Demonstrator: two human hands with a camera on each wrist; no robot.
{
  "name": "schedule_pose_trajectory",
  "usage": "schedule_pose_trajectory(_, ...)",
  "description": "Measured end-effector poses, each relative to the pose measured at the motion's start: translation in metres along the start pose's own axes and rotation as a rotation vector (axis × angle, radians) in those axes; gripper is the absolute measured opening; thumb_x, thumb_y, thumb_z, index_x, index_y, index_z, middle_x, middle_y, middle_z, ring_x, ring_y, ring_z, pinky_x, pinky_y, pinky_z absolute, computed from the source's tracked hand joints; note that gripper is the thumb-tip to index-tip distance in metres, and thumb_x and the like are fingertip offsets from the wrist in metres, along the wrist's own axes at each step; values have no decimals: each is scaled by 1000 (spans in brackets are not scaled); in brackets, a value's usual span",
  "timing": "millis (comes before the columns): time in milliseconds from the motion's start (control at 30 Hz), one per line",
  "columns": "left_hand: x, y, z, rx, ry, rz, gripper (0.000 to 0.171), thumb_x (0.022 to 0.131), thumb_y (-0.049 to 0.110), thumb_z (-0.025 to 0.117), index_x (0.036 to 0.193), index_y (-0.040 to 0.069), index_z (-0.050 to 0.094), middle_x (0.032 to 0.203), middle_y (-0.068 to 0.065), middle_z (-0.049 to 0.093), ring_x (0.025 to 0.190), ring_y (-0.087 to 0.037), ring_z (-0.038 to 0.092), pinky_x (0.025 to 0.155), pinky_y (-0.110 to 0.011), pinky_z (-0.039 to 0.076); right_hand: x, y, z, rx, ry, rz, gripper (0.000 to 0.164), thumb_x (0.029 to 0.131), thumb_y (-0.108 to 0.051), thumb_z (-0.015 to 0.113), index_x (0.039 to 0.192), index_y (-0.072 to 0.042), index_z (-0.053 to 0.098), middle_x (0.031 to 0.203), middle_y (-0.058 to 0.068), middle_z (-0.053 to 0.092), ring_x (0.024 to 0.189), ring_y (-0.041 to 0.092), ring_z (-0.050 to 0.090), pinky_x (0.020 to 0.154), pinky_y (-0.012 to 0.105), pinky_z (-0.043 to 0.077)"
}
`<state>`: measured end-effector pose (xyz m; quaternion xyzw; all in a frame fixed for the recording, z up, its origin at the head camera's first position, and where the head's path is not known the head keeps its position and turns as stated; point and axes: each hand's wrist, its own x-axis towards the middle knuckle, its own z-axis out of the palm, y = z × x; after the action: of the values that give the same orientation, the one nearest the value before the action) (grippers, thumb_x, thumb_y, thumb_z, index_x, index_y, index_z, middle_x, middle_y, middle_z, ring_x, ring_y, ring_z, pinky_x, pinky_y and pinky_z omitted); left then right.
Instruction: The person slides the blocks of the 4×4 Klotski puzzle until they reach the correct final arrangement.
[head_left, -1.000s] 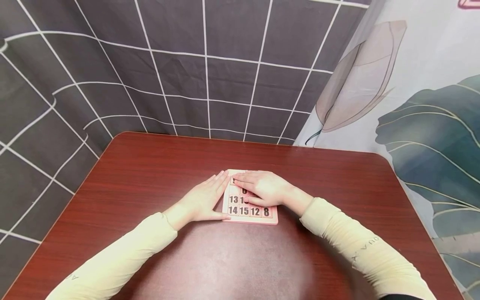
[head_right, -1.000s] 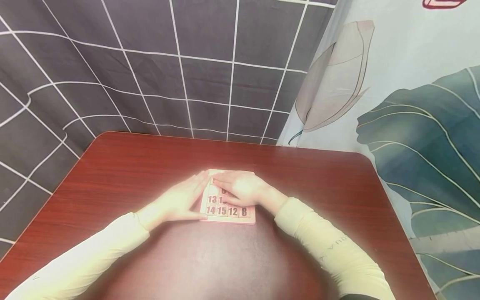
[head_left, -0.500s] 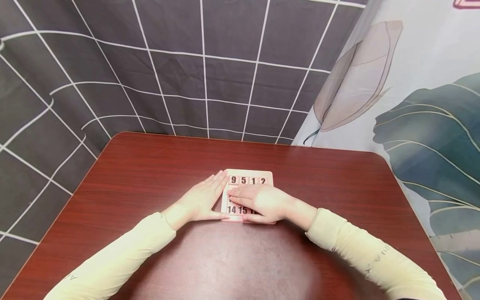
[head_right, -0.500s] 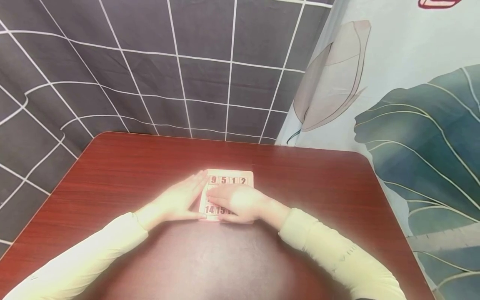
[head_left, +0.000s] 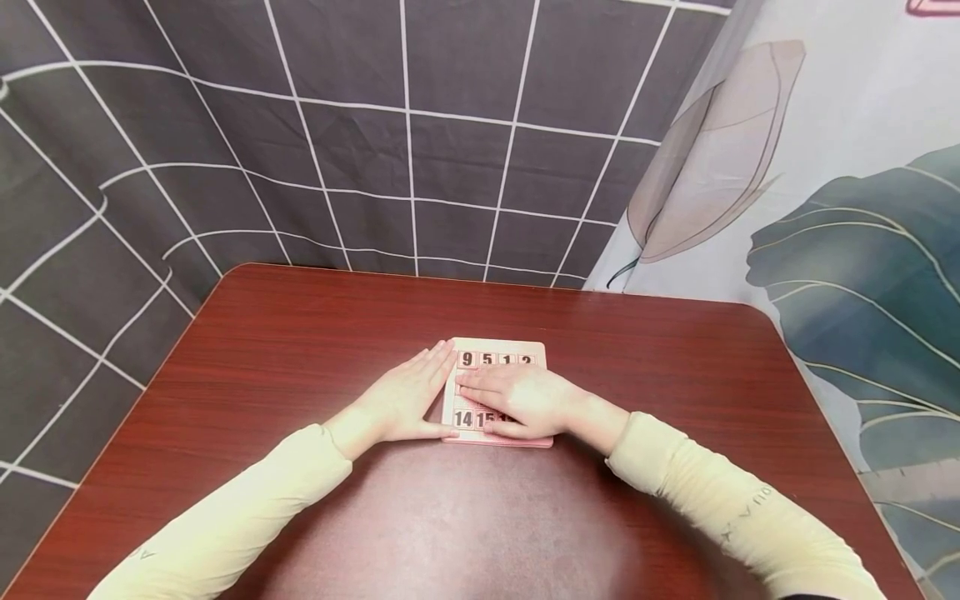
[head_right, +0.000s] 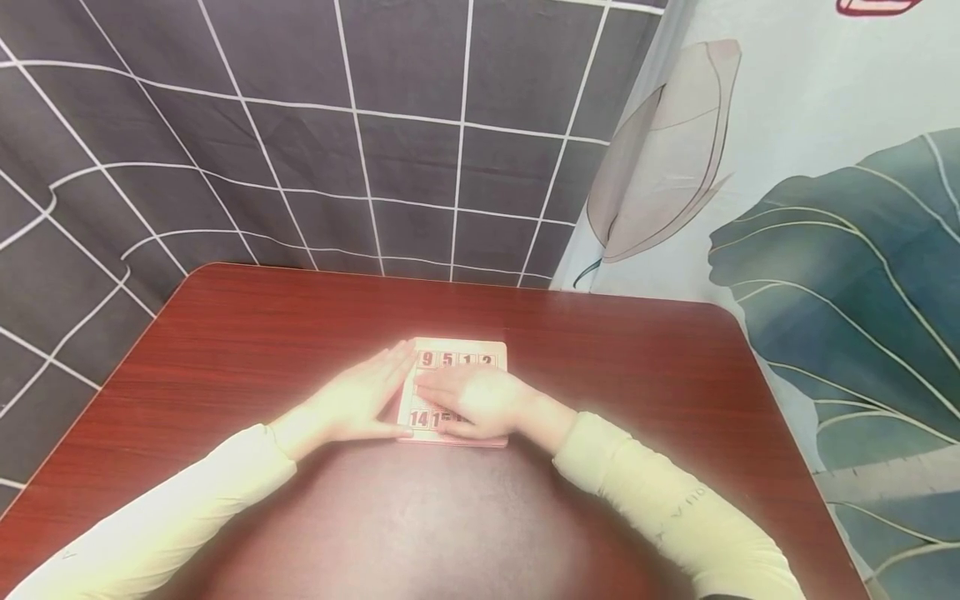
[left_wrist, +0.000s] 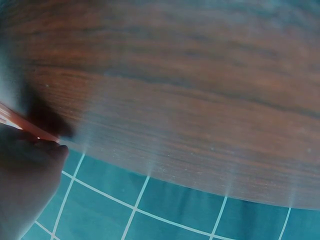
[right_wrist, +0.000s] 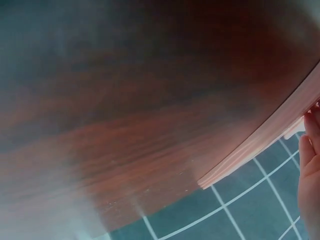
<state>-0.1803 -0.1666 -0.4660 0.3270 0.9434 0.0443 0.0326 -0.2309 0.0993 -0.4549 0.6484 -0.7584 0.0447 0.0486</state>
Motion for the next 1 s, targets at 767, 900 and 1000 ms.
schedule_pose_trajectory(767,0,2,-1,1,-11,-5,114,92,68,67,164,-8,25,175,-26,22,163,-38,26,134,-47,29,-9,-18,3,-20,84,-127,62,99,-38,71,147,-1,61,148,8,67,141,22,62,120,36,49)
schedule_pose_trajectory(900,0,2,-1,4,-9,-5,114,92,69,67,164,-8,26,175,-25,23,163,-38,26,134,-47,30,-14,-22,4,-36,80,-130,64,99,-40,72,147,-1,60,150,7,66,141,21,62,120,35,49)
schedule_pose_trajectory(1000,0,2,-2,4,-7,-4,113,92,68,67,164,-8,26,175,-26,23,163,-38,26,134,-47,30,-15,-22,4,-54,73,-127,64,99,-41,71,148,-1,60,150,7,66,141,21,62,121,35,49)
